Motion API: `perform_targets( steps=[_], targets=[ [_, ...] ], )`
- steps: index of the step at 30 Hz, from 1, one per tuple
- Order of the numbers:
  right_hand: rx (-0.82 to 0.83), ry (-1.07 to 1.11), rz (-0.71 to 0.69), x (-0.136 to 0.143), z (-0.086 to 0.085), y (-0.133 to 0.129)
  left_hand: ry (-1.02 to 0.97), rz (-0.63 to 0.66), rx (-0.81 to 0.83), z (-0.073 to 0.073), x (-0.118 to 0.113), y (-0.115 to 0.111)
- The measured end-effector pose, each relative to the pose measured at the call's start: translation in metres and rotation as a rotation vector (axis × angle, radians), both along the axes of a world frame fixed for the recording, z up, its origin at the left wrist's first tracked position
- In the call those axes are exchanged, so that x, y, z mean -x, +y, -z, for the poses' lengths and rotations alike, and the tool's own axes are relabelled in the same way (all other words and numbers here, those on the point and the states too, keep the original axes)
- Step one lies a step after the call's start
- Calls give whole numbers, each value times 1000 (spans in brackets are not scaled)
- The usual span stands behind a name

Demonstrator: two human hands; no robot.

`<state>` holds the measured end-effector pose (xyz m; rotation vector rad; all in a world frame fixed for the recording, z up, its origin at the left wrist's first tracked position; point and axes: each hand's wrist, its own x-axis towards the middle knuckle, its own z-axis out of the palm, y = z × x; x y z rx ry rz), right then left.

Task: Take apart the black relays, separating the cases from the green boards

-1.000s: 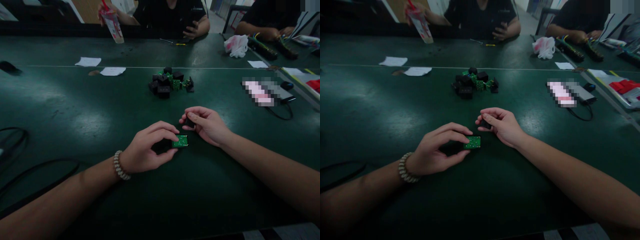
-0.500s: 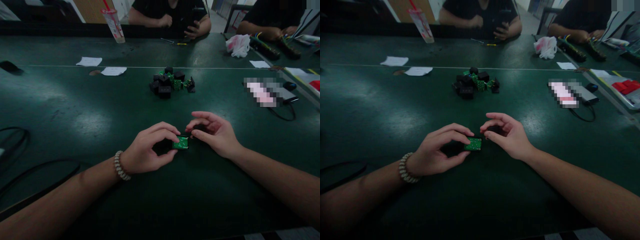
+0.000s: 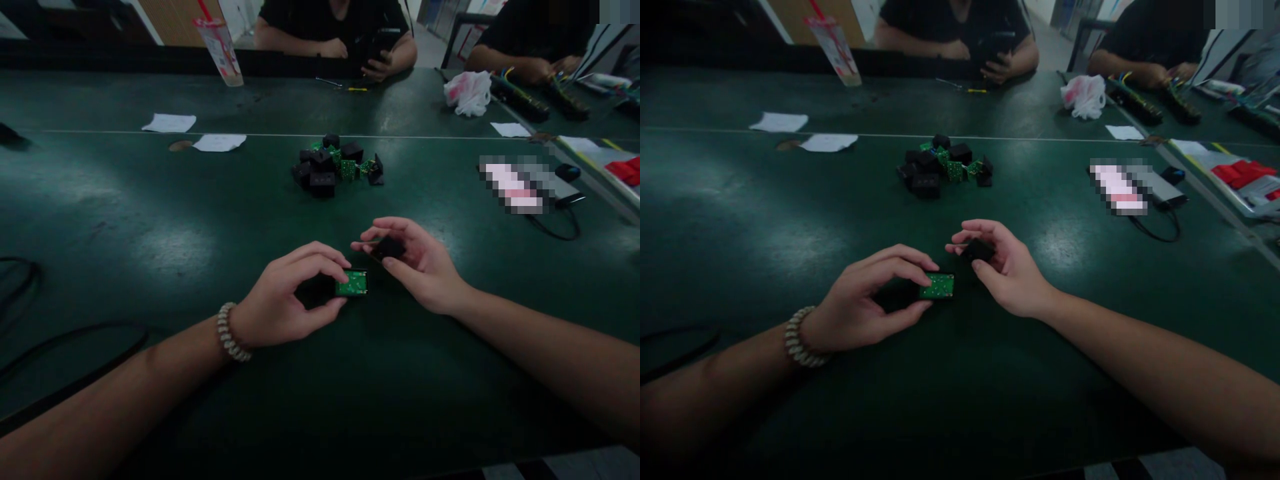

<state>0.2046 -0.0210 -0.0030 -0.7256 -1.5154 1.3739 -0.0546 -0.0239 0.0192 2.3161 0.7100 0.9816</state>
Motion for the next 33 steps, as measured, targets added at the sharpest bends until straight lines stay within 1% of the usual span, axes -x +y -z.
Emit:
perform_targets(
  steps=[4, 7, 12, 21, 25, 29, 33],
  targets=[
    [142, 140, -92, 1, 5, 0, -2, 7, 2, -1, 0, 0],
    [178, 168, -131, 1, 5, 1, -2, 10, 2, -2, 0, -1],
    [117, 140, -140, 2, 0, 0, -15, 22, 5, -1, 1, 0],
    [-36, 15, -34, 4, -10, -2, -10, 5, 10, -1, 1, 0],
    [-73, -1, 15, 4, -9, -1, -13, 6, 3, -1, 1, 0],
    [-135, -8, 18, 3, -5, -1, -16, 4, -8, -1, 0, 0],
    [-156, -22, 37, 3, -4, -4, -13, -3, -4, -2, 0, 0]
  ],
)
